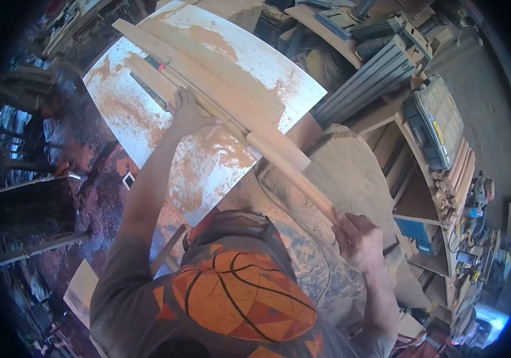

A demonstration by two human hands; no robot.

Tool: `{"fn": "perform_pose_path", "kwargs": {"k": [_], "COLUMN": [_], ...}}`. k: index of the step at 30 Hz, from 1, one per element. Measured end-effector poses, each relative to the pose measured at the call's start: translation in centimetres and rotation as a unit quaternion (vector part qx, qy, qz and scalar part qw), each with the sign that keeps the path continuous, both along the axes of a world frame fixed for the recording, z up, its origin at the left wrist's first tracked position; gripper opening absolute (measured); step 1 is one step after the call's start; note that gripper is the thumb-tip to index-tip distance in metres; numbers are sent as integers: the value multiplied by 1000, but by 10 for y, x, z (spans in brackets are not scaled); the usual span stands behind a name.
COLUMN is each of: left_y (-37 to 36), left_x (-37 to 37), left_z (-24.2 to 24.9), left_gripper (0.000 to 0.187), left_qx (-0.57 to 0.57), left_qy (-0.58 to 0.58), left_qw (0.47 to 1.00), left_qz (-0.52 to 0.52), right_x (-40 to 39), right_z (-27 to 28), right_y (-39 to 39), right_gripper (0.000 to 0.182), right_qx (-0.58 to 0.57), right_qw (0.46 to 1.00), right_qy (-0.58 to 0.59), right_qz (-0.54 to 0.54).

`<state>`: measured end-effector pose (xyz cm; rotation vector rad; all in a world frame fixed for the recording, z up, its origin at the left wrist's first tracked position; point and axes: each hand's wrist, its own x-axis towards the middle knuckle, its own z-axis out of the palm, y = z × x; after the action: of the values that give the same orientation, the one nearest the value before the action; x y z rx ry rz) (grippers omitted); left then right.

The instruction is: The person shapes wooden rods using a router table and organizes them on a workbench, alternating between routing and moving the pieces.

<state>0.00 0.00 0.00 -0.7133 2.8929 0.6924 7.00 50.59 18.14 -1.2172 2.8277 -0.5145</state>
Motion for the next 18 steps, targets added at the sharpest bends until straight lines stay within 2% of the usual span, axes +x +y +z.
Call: {"fn": "perform_pose_path", "kwargs": {"k": [7,14,18], "left_y": [-8,-35,-44], "left_x": [-4,-11,-14], "left_z": [1,-19,-7], "left_gripper": [165,164,164], "left_qx": [-3,1,12], "left_qy": [-1,18,11], "left_qw": [1000,1000,1000], "left_qz": [-5,-3,4], "right_x": [-9,-21,-29], "right_z": [9,14,20], "right_y": [-15,-38,-55], "right_gripper": [51,51,51], "right_qx": [20,34,52], "right_qw": [1000,999,997], "right_qy": [12,-6,6], "right_qz": [18,36,54]}}
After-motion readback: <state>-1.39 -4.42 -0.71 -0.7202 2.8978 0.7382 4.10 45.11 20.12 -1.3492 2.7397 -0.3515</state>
